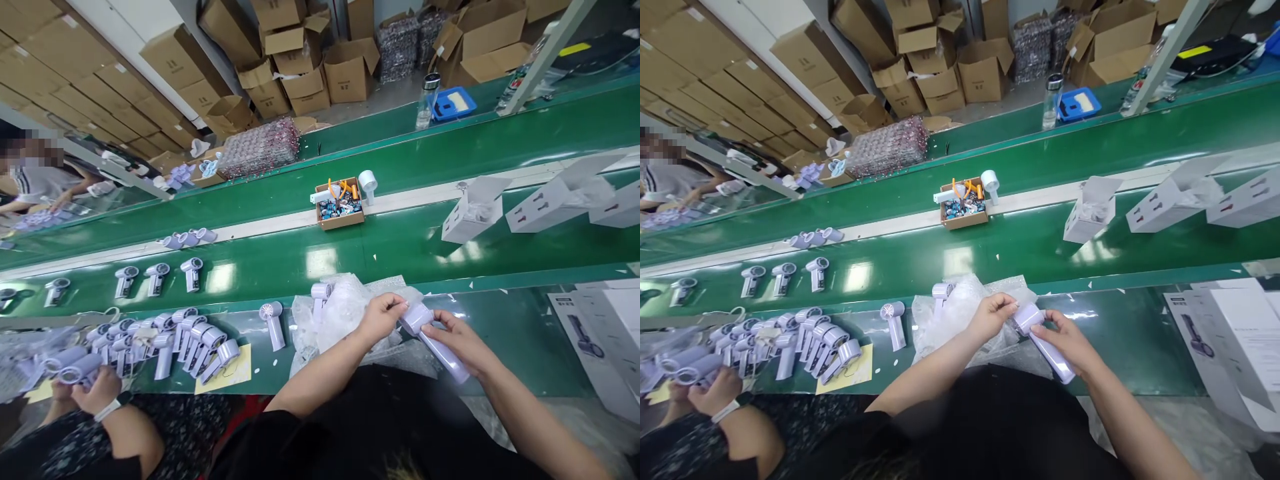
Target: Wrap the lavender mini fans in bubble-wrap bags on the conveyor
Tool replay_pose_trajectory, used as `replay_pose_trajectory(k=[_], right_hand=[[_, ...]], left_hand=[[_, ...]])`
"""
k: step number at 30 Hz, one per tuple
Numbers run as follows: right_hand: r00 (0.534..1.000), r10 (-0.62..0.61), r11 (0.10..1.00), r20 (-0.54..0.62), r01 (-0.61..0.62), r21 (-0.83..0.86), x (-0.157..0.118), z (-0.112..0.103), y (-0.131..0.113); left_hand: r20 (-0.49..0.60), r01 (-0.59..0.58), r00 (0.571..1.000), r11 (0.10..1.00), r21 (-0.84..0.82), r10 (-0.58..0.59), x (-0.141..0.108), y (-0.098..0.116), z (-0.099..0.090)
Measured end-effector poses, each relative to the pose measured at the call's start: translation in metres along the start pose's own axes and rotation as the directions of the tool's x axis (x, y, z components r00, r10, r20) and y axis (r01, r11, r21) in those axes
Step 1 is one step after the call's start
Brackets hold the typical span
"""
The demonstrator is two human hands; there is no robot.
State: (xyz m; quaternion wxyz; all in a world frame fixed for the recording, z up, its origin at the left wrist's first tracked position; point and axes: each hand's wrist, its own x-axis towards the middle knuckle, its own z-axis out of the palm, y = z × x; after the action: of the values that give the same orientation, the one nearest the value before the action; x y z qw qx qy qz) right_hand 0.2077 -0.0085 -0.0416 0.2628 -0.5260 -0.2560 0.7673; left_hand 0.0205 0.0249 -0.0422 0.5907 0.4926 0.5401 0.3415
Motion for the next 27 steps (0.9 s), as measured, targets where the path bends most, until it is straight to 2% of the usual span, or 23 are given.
replay_pose_trajectory(k=[2,3,5,6,8,11,13,15,18,20,21,22,23,24,25,26,27], right_hand=[[0.997,-0.064,0.998,-0.043,0.064,-0.004,-0.007,0.012,0.005],[0.994,-0.096,0.995,-0.054,0.098,0.023,-0.010,0.017,0.008],[0.989,-0.133,0.986,-0.064,0.138,0.089,-0.016,0.025,0.013],[0.990,-0.132,0.983,-0.058,0.138,0.118,-0.020,0.027,0.015],[0.993,-0.121,0.978,-0.017,0.122,0.171,-0.028,0.026,0.018],[0.992,-0.107,0.968,0.063,0.089,0.234,-0.036,0.019,0.020],[0.990,-0.086,0.972,0.112,0.059,0.227,-0.037,0.015,0.021],[0.986,-0.087,0.980,0.140,0.060,0.190,-0.037,0.015,0.021],[0.991,-0.080,0.990,0.104,0.067,0.124,-0.037,0.018,0.022],[0.998,-0.049,0.995,0.037,0.046,0.085,-0.038,0.020,0.022],[0.999,-0.042,0.996,-0.001,0.042,0.073,-0.040,0.021,0.022],[0.998,-0.049,0.996,-0.037,0.052,0.071,-0.041,0.022,0.022],[0.996,-0.066,0.994,-0.068,0.071,0.078,-0.042,0.023,0.022],[0.992,-0.083,0.991,-0.099,0.092,0.093,-0.043,0.023,0.022],[0.987,-0.095,0.987,-0.130,0.110,0.117,-0.044,0.024,0.023],[0.981,-0.104,0.981,-0.163,0.128,0.149,-0.044,0.025,0.024],[0.975,-0.105,0.973,-0.195,0.142,0.181,-0.043,0.026,0.027]], left_hand=[[0.093,-0.191,0.980,0.959,0.210,0.175,-0.004,0.005,0.003],[0.149,-0.263,0.962,0.928,0.265,0.230,-0.004,0.007,0.003],[0.242,-0.290,0.942,0.926,0.242,0.232,-0.003,0.010,0.001],[0.262,-0.236,0.947,0.955,0.181,0.185,-0.001,0.010,-0.001],[0.236,-0.049,0.971,0.999,0.008,0.046,0.000,0.008,-0.005],[0.142,0.189,0.978,0.946,-0.264,-0.156,-0.004,0.000,-0.002],[0.152,0.250,0.967,0.892,-0.377,-0.206,-0.009,-0.004,0.004],[0.186,0.274,0.959,0.867,-0.415,-0.214,-0.015,-0.005,0.010],[0.107,0.197,0.979,0.930,-0.309,-0.172,-0.024,0.000,0.010],[0.035,0.021,0.999,0.997,-0.079,-0.019,-0.031,0.005,0.007],[0.050,-0.113,0.993,0.990,0.080,0.109,-0.035,0.006,0.005],[0.119,-0.267,0.962,0.933,0.243,0.244,-0.040,0.007,0.003],[0.235,-0.428,0.902,0.819,0.382,0.361,-0.044,0.007,0.002],[0.375,-0.575,0.817,0.665,0.476,0.438,-0.049,0.006,0.001],[0.507,-0.688,0.725,0.505,0.521,0.466,-0.052,0.003,0.001],[0.600,-0.756,0.654,0.374,0.537,0.461,-0.056,0.000,0.001],[0.639,-0.779,0.623,0.290,0.555,0.451,-0.058,-0.004,0.001]])
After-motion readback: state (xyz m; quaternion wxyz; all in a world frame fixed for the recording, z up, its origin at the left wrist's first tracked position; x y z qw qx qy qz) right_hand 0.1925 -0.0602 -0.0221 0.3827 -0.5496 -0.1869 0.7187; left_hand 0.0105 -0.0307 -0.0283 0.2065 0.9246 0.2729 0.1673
